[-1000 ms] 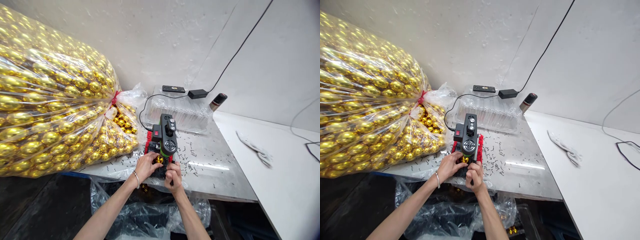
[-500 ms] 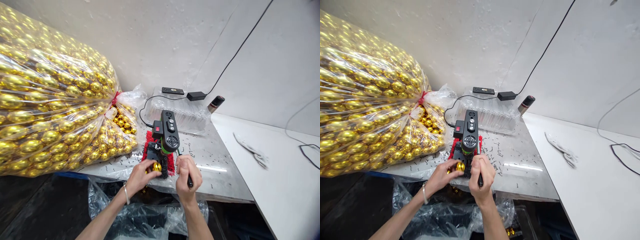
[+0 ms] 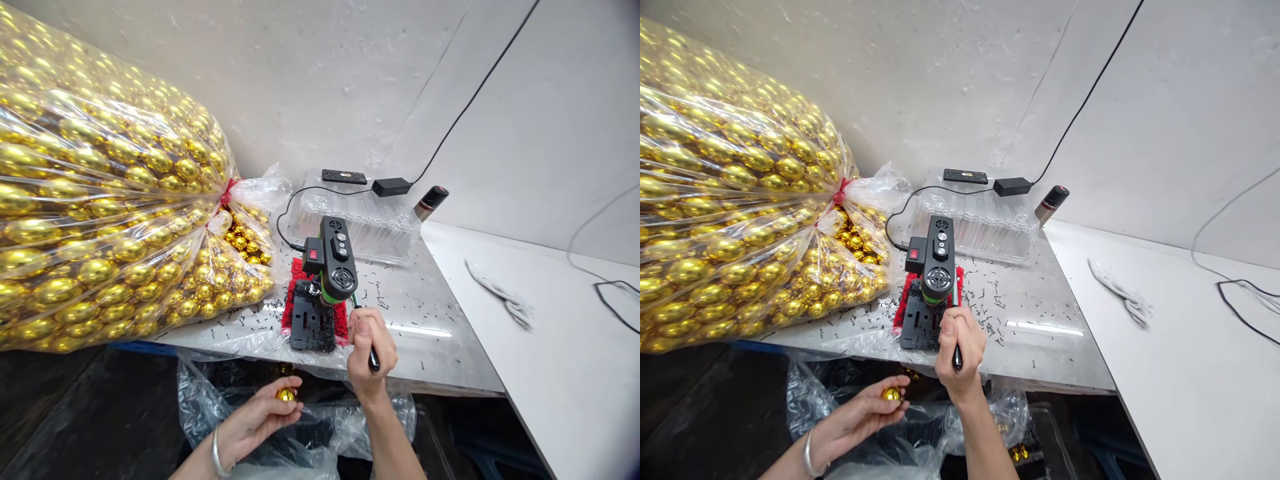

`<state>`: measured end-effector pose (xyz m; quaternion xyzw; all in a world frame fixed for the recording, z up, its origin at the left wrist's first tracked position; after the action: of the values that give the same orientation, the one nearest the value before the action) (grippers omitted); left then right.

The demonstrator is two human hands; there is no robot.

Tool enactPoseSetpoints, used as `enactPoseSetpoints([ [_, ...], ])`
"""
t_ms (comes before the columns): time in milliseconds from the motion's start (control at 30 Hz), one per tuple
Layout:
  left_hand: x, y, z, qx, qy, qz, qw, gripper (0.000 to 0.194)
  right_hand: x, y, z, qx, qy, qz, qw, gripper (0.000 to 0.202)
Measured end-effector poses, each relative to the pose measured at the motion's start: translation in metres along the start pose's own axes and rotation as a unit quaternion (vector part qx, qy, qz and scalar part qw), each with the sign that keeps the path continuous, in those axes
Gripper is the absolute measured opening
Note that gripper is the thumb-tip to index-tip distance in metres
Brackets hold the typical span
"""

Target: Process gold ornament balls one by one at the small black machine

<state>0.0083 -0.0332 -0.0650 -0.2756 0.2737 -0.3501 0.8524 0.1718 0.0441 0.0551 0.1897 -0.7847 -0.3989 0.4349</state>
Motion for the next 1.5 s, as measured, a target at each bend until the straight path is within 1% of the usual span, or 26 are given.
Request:
enactPoseSetpoints([
  [67, -0.020, -0.012, 0.017, 0.026, 0.024, 0.048, 0.998, 0.051, 0.000, 0.000, 0.000, -0.003, -0.001, 0.000, 1.000, 0.029],
  [133, -0.041, -0.014, 0.033, 0.024, 0.060, 0.114, 0.991, 0.047, 0.000, 0.000, 0.000, -0.001, -0.003, 0.000, 1.000, 0.029],
  [200, -0.058, -0.005, 0.044, -0.001, 0.107, 0.194, 0.975, 0.046, 0.000, 0.000, 0.000, 0.002, -0.004, -0.001, 1.000, 0.029],
  [300, -0.073, 0.021, 0.052, -0.046, 0.187, 0.299, 0.934, 0.052, 0.000, 0.000, 0.000, 0.006, -0.005, -0.006, 1.000, 0.029],
  [367, -0.076, 0.039, 0.054, -0.064, 0.249, 0.345, 0.903, 0.057, 0.000, 0.000, -0.001, 0.011, -0.011, -0.009, 1.000, 0.029],
  [433, -0.076, 0.052, 0.054, -0.073, 0.315, 0.378, 0.868, 0.057, 0.000, 0.000, -0.001, 0.016, -0.017, -0.014, 1.000, 0.028],
  [467, -0.076, 0.057, 0.054, -0.081, 0.350, 0.396, 0.845, 0.054, 0.000, 0.000, -0.001, 0.018, -0.017, -0.017, 1.000, 0.028],
  [533, -0.076, 0.064, 0.054, -0.104, 0.426, 0.431, 0.789, 0.048, 0.000, -0.001, -0.001, 0.018, -0.016, -0.021, 0.999, 0.027],
  [600, -0.076, 0.067, 0.056, -0.129, 0.496, 0.453, 0.730, 0.043, -0.001, -0.002, -0.001, 0.016, -0.018, -0.024, 0.999, 0.027],
  [633, -0.076, 0.068, 0.057, -0.138, 0.522, 0.458, 0.706, 0.041, -0.002, -0.002, -0.001, 0.016, -0.020, -0.024, 0.999, 0.027],
  [667, -0.075, 0.069, 0.058, -0.143, 0.542, 0.460, 0.689, 0.040, -0.002, -0.003, -0.001, 0.017, -0.023, -0.025, 0.999, 0.027],
  [733, -0.074, 0.071, 0.060, -0.143, 0.571, 0.463, 0.663, 0.037, -0.003, -0.004, 0.000, 0.020, -0.028, -0.028, 0.999, 0.027],
  [867, -0.070, 0.073, 0.060, -0.110, 0.609, 0.489, 0.615, 0.034, -0.003, -0.004, -0.001, 0.026, -0.024, -0.034, 0.999, 0.026],
  [967, -0.068, 0.074, 0.059, -0.095, 0.620, 0.508, 0.591, 0.035, -0.003, -0.005, -0.001, 0.021, -0.026, -0.030, 0.999, 0.026],
  [1067, -0.068, 0.075, 0.058, -0.099, 0.623, 0.521, 0.575, 0.034, -0.010, -0.012, 0.001, 0.015, -0.023, -0.032, 0.999, 0.025],
  [1200, -0.067, 0.076, 0.058, -0.102, 0.629, 0.529, 0.561, 0.032, -0.028, -0.030, 0.010, 0.008, -0.027, -0.085, 0.996, 0.024],
  [1267, -0.067, 0.076, 0.058, -0.102, 0.628, 0.532, 0.558, 0.031, -0.037, -0.038, 0.015, -0.008, -0.039, -0.103, 0.994, 0.026],
  [1367, -0.068, 0.077, 0.059, -0.102, 0.624, 0.534, 0.561, 0.030, -0.046, -0.046, 0.022, -0.033, -0.042, -0.109, 0.993, 0.028],
  [1500, -0.070, 0.078, 0.057, -0.090, 0.616, 0.534, 0.572, 0.031, -0.049, -0.050, 0.025, -0.010, -0.046, -0.129, 0.991, 0.026],
])
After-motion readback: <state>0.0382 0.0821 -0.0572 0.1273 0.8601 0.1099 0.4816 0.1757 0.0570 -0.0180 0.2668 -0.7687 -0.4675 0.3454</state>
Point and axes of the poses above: each hand's wrist, its own y-axis towards the middle knuckle, its own z-axis out of the palm, x = y × z, the point moved 1 cm from there along y, towards the middle knuckle, and after that the axes turned 7 degrees about -y, right-handed, at the moved point
